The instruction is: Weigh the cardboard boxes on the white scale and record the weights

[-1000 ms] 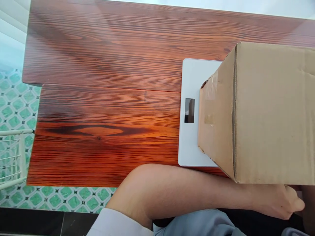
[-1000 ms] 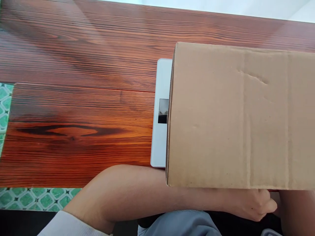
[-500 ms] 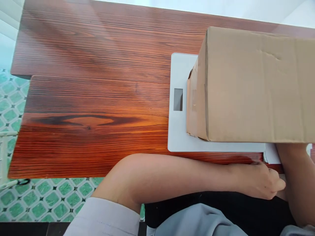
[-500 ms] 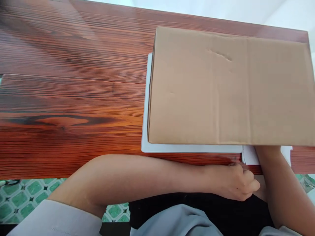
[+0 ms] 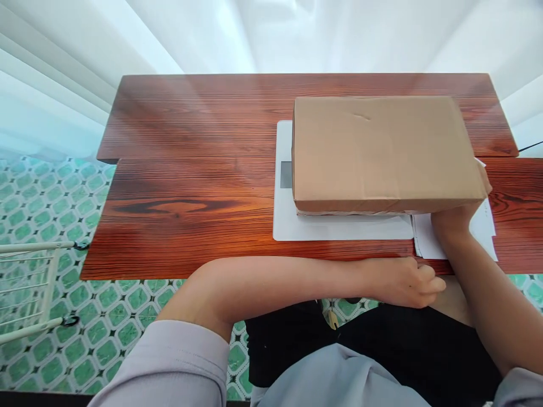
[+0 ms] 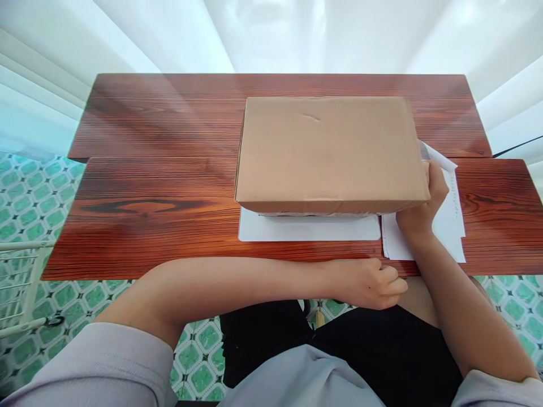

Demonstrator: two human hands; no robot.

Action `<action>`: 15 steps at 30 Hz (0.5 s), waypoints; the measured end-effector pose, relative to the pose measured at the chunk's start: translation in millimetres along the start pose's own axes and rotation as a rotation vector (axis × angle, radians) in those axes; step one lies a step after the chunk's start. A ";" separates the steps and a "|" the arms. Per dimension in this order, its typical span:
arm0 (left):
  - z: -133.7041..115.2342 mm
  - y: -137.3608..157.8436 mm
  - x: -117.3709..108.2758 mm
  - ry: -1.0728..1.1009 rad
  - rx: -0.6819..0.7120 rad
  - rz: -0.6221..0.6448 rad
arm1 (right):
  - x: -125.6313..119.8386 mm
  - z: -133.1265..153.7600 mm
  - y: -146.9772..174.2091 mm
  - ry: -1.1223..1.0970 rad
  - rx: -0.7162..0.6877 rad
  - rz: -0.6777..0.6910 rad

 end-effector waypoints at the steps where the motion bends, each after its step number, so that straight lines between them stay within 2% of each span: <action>1: -0.2 -0.2 1.8 0.013 0.003 -0.009 | -0.6 3.2 -0.3 -0.016 -0.072 0.005; 3: -0.5 -0.9 5.8 0.037 0.007 -0.012 | -1.9 7.8 -2.1 -0.041 -0.147 0.023; 8: -0.4 -1.7 12.9 0.034 -0.007 -0.011 | -3.7 18.8 -5.2 -0.122 -0.129 0.052; 15: 0.4 -0.7 13.5 -0.008 0.006 0.018 | -6.0 16.4 -3.1 -0.404 0.117 0.143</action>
Point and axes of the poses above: each hand's wrist, its own y-axis away from the middle knuckle, its own x-axis out of the palm, z = x × y, the point moved 2 cm from there along -y, towards the middle knuckle, and after that the axes turned 4 degrees about z, right-handed, at the moved point
